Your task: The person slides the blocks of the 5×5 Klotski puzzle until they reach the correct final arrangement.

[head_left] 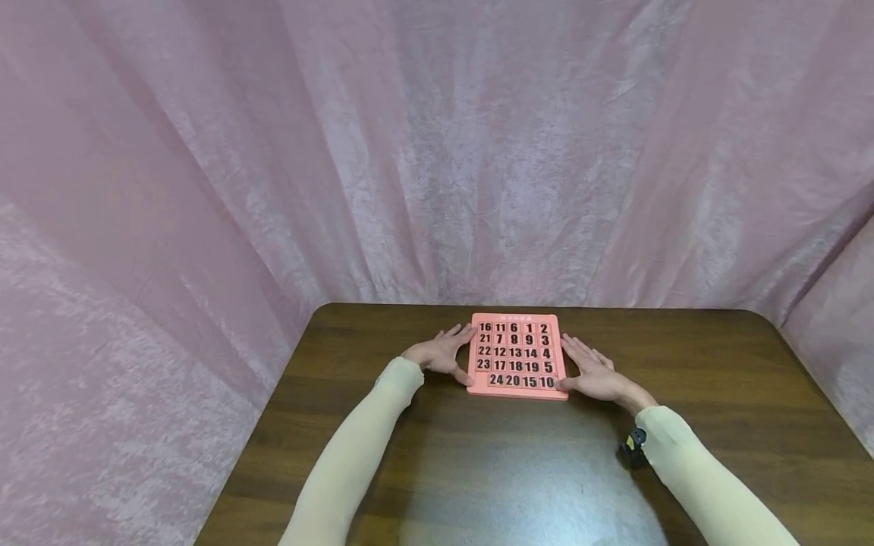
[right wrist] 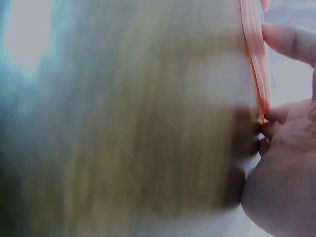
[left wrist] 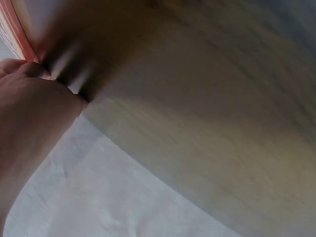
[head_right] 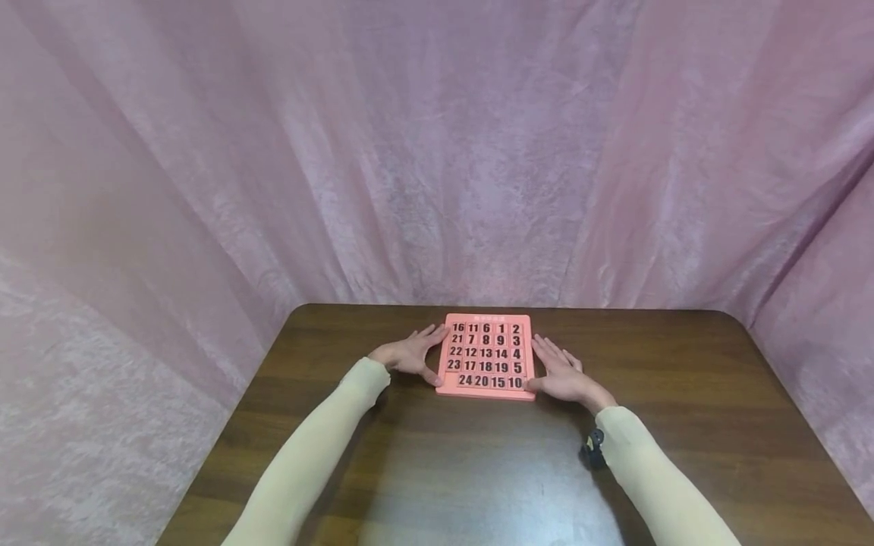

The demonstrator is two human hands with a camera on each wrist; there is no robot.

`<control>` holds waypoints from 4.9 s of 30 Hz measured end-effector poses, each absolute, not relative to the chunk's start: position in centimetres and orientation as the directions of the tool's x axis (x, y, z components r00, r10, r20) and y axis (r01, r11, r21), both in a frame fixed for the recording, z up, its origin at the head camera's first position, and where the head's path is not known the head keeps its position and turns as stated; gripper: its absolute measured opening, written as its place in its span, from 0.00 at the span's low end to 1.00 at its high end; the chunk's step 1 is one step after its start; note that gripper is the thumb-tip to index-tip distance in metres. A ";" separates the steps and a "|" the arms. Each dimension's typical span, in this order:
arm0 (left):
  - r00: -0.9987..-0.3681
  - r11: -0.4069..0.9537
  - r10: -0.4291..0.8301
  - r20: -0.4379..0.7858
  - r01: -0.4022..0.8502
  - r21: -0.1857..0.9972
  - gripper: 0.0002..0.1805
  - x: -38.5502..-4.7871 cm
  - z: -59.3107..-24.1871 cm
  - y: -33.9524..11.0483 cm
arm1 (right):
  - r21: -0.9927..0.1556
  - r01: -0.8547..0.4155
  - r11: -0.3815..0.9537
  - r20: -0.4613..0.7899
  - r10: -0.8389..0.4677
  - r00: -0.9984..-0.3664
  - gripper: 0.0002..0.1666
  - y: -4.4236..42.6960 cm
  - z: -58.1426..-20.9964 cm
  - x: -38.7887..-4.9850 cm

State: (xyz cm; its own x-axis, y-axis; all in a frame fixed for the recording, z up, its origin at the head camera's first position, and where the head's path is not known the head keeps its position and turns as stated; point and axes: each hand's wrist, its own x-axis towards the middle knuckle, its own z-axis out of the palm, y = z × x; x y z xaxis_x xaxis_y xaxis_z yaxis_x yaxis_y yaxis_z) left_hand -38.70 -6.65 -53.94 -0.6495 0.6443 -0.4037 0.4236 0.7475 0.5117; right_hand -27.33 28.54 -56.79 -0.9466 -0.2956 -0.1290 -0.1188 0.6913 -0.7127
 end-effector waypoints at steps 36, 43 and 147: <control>-0.669 0.807 0.585 -0.458 0.430 0.404 0.67 -38.0 -52.9 -5.3 | -0.679 -0.001 0.734 -0.214 -0.200 -0.956 0.39 27.5 -54.6 -31.6; -0.681 0.811 0.580 -0.448 0.427 0.401 0.67 -37.9 -53.4 -5.2 | -0.688 -0.020 0.725 -0.199 -0.215 -0.956 0.42 27.6 -54.6 -30.3; -0.745 0.861 0.507 -0.433 0.463 0.210 0.71 -37.1 -51.4 -4.6 | -0.717 -0.095 0.690 -0.141 -0.277 -0.950 0.55 27.8 -57.7 -26.7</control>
State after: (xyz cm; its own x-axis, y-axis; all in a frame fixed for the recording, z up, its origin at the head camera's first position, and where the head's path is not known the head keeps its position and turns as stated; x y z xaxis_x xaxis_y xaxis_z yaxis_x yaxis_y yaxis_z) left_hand -37.08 -4.55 -51.39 -0.7452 0.5068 -0.4334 0.4632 0.8610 0.2102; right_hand -26.72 27.83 -57.74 -0.9505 -0.2771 -0.1407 -0.0951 0.6905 -0.7171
